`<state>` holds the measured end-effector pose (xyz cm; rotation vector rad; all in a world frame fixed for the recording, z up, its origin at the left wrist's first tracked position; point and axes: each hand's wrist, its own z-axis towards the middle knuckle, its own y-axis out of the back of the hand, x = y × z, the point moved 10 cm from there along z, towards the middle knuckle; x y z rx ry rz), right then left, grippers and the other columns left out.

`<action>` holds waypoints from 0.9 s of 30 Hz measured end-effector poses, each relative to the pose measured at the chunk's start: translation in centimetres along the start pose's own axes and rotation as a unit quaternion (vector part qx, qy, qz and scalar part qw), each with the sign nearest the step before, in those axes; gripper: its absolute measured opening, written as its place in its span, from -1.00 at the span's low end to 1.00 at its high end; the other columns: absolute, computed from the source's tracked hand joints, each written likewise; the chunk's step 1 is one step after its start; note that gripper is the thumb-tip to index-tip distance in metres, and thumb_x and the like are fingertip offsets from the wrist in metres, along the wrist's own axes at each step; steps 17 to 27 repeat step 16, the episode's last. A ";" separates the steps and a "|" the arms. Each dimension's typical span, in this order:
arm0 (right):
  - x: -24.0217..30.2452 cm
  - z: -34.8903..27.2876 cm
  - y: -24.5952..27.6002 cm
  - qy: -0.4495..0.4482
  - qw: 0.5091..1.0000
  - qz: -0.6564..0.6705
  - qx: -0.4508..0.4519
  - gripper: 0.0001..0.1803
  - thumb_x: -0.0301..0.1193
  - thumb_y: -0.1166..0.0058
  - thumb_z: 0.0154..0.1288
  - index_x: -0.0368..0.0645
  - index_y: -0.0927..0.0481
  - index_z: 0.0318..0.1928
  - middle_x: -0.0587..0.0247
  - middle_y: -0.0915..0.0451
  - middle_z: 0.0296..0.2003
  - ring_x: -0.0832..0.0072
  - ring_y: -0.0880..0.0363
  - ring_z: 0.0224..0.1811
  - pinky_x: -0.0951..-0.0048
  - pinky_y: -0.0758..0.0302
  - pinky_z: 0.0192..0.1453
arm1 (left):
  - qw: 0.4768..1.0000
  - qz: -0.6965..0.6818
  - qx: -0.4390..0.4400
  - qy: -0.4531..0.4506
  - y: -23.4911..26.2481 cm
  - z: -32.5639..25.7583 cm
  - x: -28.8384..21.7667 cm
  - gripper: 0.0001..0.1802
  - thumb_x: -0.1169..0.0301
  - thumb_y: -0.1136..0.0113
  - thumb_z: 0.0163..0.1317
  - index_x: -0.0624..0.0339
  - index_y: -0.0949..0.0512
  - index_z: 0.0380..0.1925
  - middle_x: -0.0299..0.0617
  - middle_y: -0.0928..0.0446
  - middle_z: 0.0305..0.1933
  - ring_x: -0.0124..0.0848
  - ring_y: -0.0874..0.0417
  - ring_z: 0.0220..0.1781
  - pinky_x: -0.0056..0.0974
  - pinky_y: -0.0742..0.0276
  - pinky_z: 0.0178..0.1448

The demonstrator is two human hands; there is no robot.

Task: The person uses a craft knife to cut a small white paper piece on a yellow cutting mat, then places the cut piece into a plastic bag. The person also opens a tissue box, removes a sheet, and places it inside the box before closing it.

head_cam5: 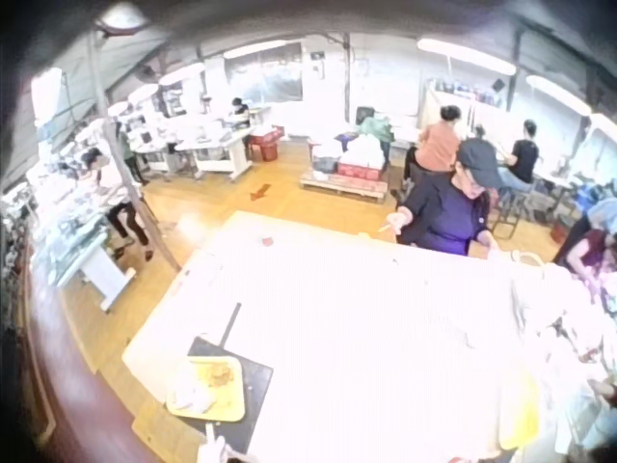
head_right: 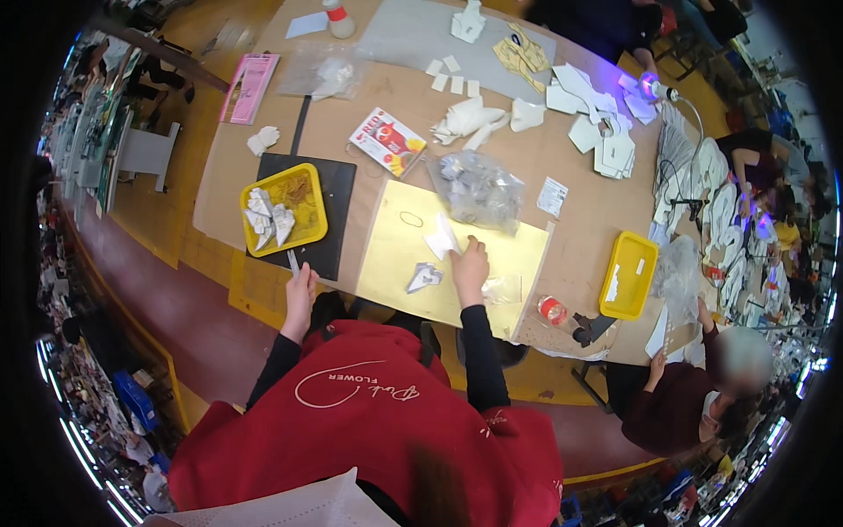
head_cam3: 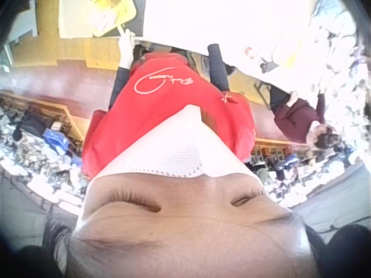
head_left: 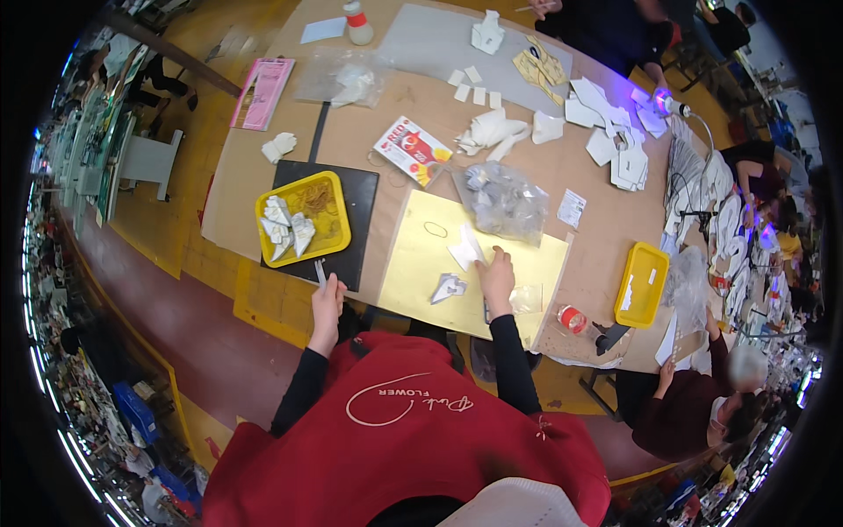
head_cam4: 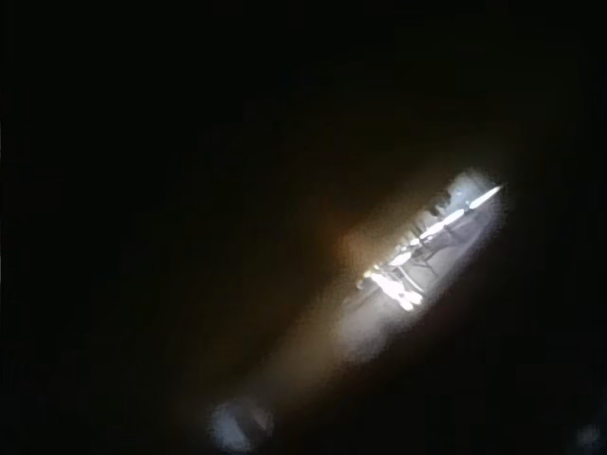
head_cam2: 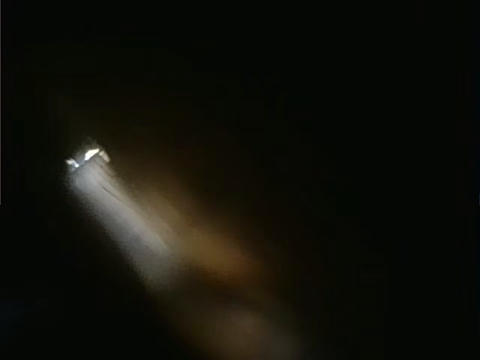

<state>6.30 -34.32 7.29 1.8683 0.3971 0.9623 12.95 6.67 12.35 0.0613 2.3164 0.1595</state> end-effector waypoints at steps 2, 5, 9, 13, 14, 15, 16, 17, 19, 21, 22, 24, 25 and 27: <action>-2.6 2.0 -3.9 -0.053 0.991 0.011 0.125 -0.53 -0.28 -0.30 0.16 -0.18 -0.57 0.07 0.01 -0.56 0.01 0.02 -0.56 0.01 0.09 -0.53 0.05 | 0.999 -0.045 0.010 -0.005 2.0 -0.7 1.2 -0.58 0.03 0.02 0.51 0.09 -0.47 -0.43 -0.59 -0.09 -0.69 -0.73 -0.01 -0.72 -0.48 0.16 -0.65; -0.8 1.8 -2.2 -0.054 0.997 -0.040 0.046 -0.55 -0.30 -0.29 0.16 -0.13 -0.58 0.07 0.02 -0.56 0.01 0.02 -0.55 0.02 0.09 -0.50 0.09 | 0.994 -0.092 0.054 -0.016 4.4 -0.6 1.8 -0.59 0.05 0.02 0.51 0.11 -0.46 -0.39 -0.58 -0.10 -0.68 -0.73 0.01 -0.73 -0.48 0.16 -0.65; 4.6 -2.1 0.7 -0.029 0.992 -0.014 -0.120 -0.58 -0.31 -0.28 0.17 -0.13 -0.61 0.04 0.03 -0.58 -0.03 0.01 -0.54 0.03 0.07 -0.47 0.12 | 0.992 -0.095 0.068 -0.054 11.0 -0.5 -0.6 -0.59 0.07 -0.01 0.51 0.15 -0.48 -0.42 -0.58 -0.11 -0.66 -0.75 -0.01 -0.71 -0.49 0.15 -0.64; 12.8 -10.0 -4.3 0.079 0.978 0.096 -0.168 -0.66 -0.37 -0.25 0.19 -0.13 -0.63 -0.01 -0.02 -0.61 -0.11 0.00 -0.53 0.03 0.08 -0.47 0.12 | 0.983 -0.158 0.037 -0.087 23.1 1.9 -0.8 -0.65 0.09 -0.06 0.49 0.13 -0.47 -0.36 -0.55 -0.14 -0.65 -0.75 -0.04 -0.71 -0.51 0.12 -0.67; 13.1 -12.0 -7.5 0.062 0.978 0.143 -0.137 -0.67 -0.37 -0.26 0.19 -0.12 -0.64 -0.02 -0.04 -0.61 -0.11 -0.01 -0.53 0.06 0.10 -0.46 0.16 | 0.978 -0.186 0.042 -0.084 25.7 2.7 -0.6 -0.68 0.10 -0.08 0.47 0.12 -0.45 -0.29 -0.54 -0.17 -0.63 -0.74 -0.05 -0.72 -0.51 0.11 -0.69; 14.0 -13.7 -10.9 0.051 0.974 0.194 -0.106 -0.68 -0.38 -0.26 0.19 -0.12 -0.64 -0.02 -0.07 -0.62 -0.10 -0.01 -0.53 0.09 0.12 -0.46 0.19 | 0.972 -0.215 0.042 -0.086 28.5 3.7 -0.8 -0.70 0.10 -0.11 0.46 0.11 -0.43 -0.23 -0.54 -0.20 -0.61 -0.74 -0.07 -0.72 -0.52 0.10 -0.70; 17.3 -15.9 -13.8 0.010 0.979 0.202 -0.003 -0.59 -0.31 -0.36 0.10 -0.11 -0.65 -0.01 -0.14 -0.59 0.03 -0.02 -0.49 0.22 0.21 -0.34 0.39 | 0.968 -0.238 0.047 -0.066 32.1 4.3 -0.4 -0.67 0.09 -0.13 0.44 0.06 -0.36 -0.06 -0.54 -0.24 -0.56 -0.74 -0.08 -0.73 -0.53 0.08 -0.71; 17.3 -15.9 -13.8 0.010 0.979 0.202 -0.003 -0.59 -0.31 -0.36 0.10 -0.11 -0.65 -0.01 -0.14 -0.59 0.03 -0.02 -0.49 0.22 0.21 -0.34 0.39 | 0.968 -0.238 0.047 -0.066 32.1 4.3 -0.4 -0.67 0.09 -0.13 0.44 0.06 -0.36 -0.06 -0.54 -0.24 -0.56 -0.74 -0.08 -0.73 -0.53 0.08 -0.71; 17.3 -15.9 -13.8 0.010 0.979 0.202 -0.003 -0.59 -0.31 -0.36 0.10 -0.11 -0.65 -0.01 -0.14 -0.59 0.03 -0.02 -0.49 0.22 0.21 -0.34 0.39 | 0.968 -0.238 0.047 -0.066 32.1 4.3 -0.4 -0.67 0.09 -0.13 0.44 0.06 -0.36 -0.06 -0.54 -0.24 -0.56 -0.74 -0.08 -0.73 -0.53 0.08 -0.71; 17.3 -15.9 -13.8 0.010 0.979 0.202 -0.003 -0.59 -0.31 -0.36 0.10 -0.11 -0.65 -0.01 -0.14 -0.59 0.03 -0.02 -0.49 0.22 0.21 -0.34 0.39 | 0.968 -0.238 0.047 -0.066 32.1 4.3 -0.4 -0.67 0.09 -0.13 0.44 0.06 -0.36 -0.06 -0.54 -0.24 -0.56 -0.74 -0.08 -0.73 -0.53 0.08 -0.71; 17.3 -15.9 -13.8 0.010 0.979 0.202 -0.003 -0.59 -0.31 -0.36 0.10 -0.11 -0.65 -0.01 -0.14 -0.59 0.03 -0.02 -0.49 0.22 0.21 -0.34 0.39 | 0.968 -0.238 0.047 -0.066 32.1 4.3 -0.4 -0.67 0.09 -0.13 0.44 0.06 -0.36 -0.06 -0.54 -0.24 -0.56 -0.74 -0.08 -0.73 -0.53 0.08 -0.71; 17.3 -15.9 -13.8 0.010 0.979 0.202 -0.003 -0.59 -0.31 -0.36 0.10 -0.11 -0.65 -0.01 -0.14 -0.59 0.03 -0.02 -0.49 0.22 0.21 -0.34 0.39 | 0.968 -0.238 0.047 -0.066 32.1 4.3 -0.4 -0.67 0.09 -0.13 0.44 0.06 -0.36 -0.06 -0.54 -0.24 -0.56 -0.74 -0.08 -0.73 -0.53 0.08 -0.71; 17.3 -15.9 -13.8 0.010 0.979 0.202 -0.003 -0.59 -0.31 -0.36 0.10 -0.11 -0.65 -0.01 -0.14 -0.59 0.03 -0.02 -0.49 0.22 0.21 -0.34 0.39 | 0.968 -0.238 0.047 -0.066 32.1 4.3 -0.4 -0.67 0.09 -0.13 0.44 0.06 -0.36 -0.06 -0.54 -0.24 -0.56 -0.74 -0.08 -0.73 -0.53 0.08 -0.71; 17.3 -15.9 -13.8 0.010 0.979 0.202 -0.003 -0.59 -0.31 -0.36 0.10 -0.11 -0.65 -0.01 -0.14 -0.59 0.03 -0.02 -0.49 0.22 0.21 -0.34 0.39 | 0.968 -0.238 0.047 -0.066 32.1 4.3 -0.4 -0.67 0.09 -0.13 0.44 0.06 -0.36 -0.06 -0.54 -0.24 -0.56 -0.74 -0.08 -0.73 -0.53 0.08 -0.71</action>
